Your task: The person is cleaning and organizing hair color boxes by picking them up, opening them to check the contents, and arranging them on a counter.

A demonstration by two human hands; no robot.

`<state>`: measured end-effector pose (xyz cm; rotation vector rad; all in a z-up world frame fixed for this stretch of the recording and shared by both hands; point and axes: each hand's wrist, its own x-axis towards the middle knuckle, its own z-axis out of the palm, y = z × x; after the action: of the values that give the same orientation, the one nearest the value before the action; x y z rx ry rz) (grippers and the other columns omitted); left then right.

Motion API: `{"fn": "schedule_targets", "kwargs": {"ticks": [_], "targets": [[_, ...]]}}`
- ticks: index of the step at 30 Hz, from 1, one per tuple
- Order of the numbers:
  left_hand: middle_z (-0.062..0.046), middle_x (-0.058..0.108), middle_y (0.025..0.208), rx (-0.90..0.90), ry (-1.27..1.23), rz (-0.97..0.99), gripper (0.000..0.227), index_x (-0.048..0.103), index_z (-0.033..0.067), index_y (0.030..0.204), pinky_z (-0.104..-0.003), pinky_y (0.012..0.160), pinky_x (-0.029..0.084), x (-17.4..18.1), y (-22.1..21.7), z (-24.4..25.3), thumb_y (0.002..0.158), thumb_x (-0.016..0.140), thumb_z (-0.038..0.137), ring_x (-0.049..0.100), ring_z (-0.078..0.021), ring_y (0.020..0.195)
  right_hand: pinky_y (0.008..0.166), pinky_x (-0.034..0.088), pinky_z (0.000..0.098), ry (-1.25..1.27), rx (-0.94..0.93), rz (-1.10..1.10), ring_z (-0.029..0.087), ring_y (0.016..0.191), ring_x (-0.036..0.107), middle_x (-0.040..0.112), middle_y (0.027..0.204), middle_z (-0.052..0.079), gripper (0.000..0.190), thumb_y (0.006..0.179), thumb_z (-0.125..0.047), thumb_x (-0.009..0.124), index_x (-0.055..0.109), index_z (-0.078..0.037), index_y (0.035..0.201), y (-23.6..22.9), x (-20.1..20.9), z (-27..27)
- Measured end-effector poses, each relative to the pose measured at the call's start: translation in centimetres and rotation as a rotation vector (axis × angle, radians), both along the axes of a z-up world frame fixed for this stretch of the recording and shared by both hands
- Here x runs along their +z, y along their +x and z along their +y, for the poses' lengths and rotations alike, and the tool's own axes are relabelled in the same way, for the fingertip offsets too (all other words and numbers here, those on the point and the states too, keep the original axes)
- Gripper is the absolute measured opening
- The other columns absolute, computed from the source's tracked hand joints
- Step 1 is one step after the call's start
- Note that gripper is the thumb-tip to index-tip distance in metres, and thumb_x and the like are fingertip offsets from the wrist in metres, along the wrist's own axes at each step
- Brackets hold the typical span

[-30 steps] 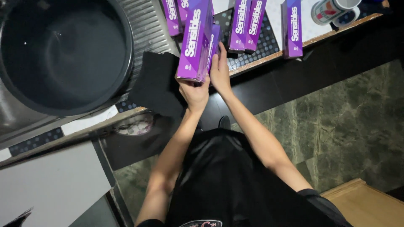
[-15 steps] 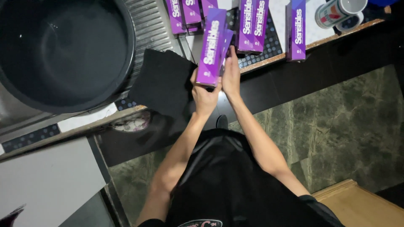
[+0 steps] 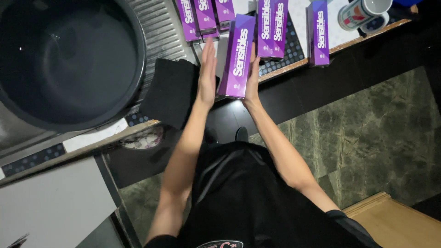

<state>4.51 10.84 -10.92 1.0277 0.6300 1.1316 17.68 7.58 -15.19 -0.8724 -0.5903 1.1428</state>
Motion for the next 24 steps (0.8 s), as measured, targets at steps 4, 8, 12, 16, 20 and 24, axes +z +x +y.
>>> {"fn": "schedule_targets", "kwargs": {"ticks": [4,8,12,16,20,24], "targets": [[-0.012,0.002,0.175,-0.206,0.012,0.166,0.081,0.009,0.0148,0.163,-0.058,0.130,0.010,0.2,1.9,3.1,0.102,0.034,0.061,0.006,-0.0296,0.163,0.106,0.053,0.0444,-0.022,0.051,0.084,0.026,0.120,0.064,0.061,0.137,0.015,0.082,0.095,-0.065,0.049,0.032,-0.017,0.159,-0.5,0.3,0.6],[-0.016,0.051,0.148,-0.341,-0.051,0.094,0.082,0.013,0.0237,0.163,-0.047,0.108,0.054,0.7,3.1,3.4,0.098,0.044,0.064,0.061,-0.0268,0.125,0.096,0.055,0.0356,-0.072,0.014,0.072,0.020,0.104,0.068,0.069,0.116,0.010,0.062,0.100,-0.057,0.046,0.054,-0.008,0.137,0.1,0.6,0.7],[-0.017,0.044,0.151,-0.359,0.087,0.066,0.078,0.013,0.0229,0.164,-0.050,0.115,0.051,-1.4,3.2,4.0,0.104,0.041,0.065,0.055,-0.0281,0.134,0.097,0.054,0.0364,-0.042,-0.005,0.015,0.019,0.105,0.068,0.069,0.117,0.009,0.058,0.102,-0.054,0.046,0.052,-0.010,0.138,0.4,0.1,0.7],[-0.015,0.042,0.150,-0.178,0.061,0.222,0.097,0.015,0.0123,0.161,-0.050,0.116,0.045,-1.1,3.6,3.2,0.093,0.036,0.078,0.049,-0.0281,0.138,0.101,0.052,0.0392,0.086,-0.048,0.056,0.022,0.112,0.064,0.065,0.125,0.014,0.055,0.105,-0.048,0.046,0.044,-0.014,0.149,0.2,-1.5,1.3],[-0.016,0.052,0.148,-0.274,0.062,-0.046,0.077,0.029,0.0186,0.158,-0.046,0.111,0.054,-1.4,3.2,3.1,0.102,0.044,0.069,0.059,-0.0282,0.131,0.094,0.056,0.0365,0.070,-0.026,0.095,0.020,0.105,0.067,0.067,0.120,0.011,0.054,0.105,-0.048,0.047,0.043,-0.014,0.148,0.0,-1.8,1.9],[-0.018,0.047,0.155,-0.255,-0.055,-0.074,0.085,0.016,0.0202,0.162,-0.046,0.114,0.050,-1.9,2.4,3.3,0.099,0.047,0.067,0.054,-0.0302,0.138,0.090,0.055,0.0335,-0.009,0.068,0.004,0.017,0.096,0.067,0.069,0.111,0.008,0.057,0.103,-0.052,0.046,0.051,-0.011,0.142,-0.1,-1.7,2.8]]}}
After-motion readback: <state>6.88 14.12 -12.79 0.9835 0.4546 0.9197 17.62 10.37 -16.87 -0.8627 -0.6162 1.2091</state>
